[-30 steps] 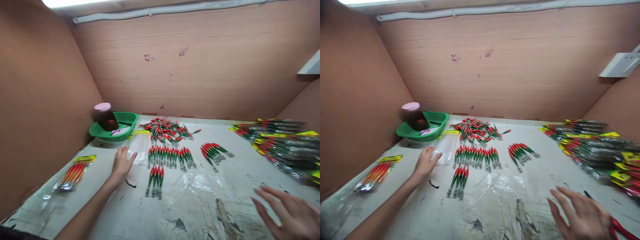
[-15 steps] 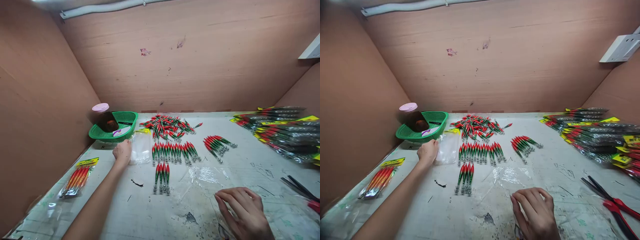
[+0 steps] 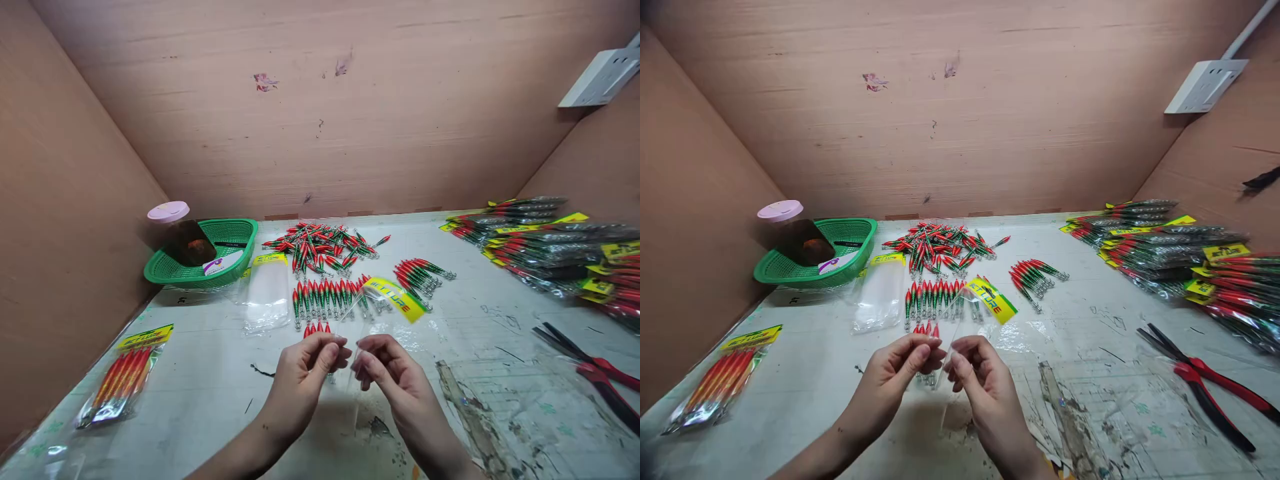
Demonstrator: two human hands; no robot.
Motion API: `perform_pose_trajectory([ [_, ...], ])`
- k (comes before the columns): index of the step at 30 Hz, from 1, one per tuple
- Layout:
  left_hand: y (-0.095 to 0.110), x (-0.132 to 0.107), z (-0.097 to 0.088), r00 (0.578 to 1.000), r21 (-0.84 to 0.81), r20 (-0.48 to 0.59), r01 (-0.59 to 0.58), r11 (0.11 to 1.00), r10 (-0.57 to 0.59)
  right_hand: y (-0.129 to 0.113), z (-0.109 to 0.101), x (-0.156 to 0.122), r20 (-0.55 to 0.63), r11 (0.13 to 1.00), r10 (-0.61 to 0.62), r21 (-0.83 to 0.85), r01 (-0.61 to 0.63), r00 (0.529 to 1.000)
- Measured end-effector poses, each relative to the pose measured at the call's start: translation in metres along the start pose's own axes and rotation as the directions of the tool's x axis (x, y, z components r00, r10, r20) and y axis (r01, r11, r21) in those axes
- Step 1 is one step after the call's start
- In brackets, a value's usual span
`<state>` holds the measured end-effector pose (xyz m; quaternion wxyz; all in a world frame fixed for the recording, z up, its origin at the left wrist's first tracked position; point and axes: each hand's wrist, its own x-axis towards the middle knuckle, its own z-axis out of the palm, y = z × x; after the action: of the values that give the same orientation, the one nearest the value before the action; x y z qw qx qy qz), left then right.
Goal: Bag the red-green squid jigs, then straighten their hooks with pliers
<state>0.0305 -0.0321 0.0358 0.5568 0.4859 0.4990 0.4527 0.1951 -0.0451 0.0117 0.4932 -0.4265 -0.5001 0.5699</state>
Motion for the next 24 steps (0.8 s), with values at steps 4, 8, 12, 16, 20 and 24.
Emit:
perform_pose_trajectory([
  [4, 0.005, 0.009, -0.007, 0.976, -0.186, 0.123, 0.2, 0.962, -0.179, -0.014, 0.004, 0.016, 0.233, 0.997, 0.056, 0.034, -0.065, 0.971],
  [8, 0.005, 0.026, -0.029, 0.953, -0.495, -0.049, 0.237, 0.836, -0.299, -0.007, -0.001, 0.019, 0.306, 0.977, 0.059, -0.212, 0.008, 0.95],
  [12, -0.001, 0.034, -0.044, 0.924, -0.613, -0.252, 0.078, 0.786, -0.288, 0.018, 0.002, 0.016, 0.391, 0.661, -0.03, -0.683, 0.312, 0.92],
  [16, -0.006, 0.036, -0.05, 0.925, -0.651, -0.245, 0.066, 0.756, -0.292, 0.038, 0.008, 0.012, 0.422, 0.514, -0.097, -0.754, 0.408, 0.901],
  [20, -0.007, 0.037, -0.049, 0.925, -0.68, -0.248, 0.046, 0.732, -0.288, 0.043, 0.007, 0.014, 0.425, 0.485, -0.143, -0.757, 0.438, 0.894],
  [24, -0.007, 0.037, -0.046, 0.927, -0.68, -0.256, 0.029, 0.733, -0.274, 0.042, 0.006, 0.015, 0.436, 0.472, -0.179, -0.748, 0.466, 0.882],
])
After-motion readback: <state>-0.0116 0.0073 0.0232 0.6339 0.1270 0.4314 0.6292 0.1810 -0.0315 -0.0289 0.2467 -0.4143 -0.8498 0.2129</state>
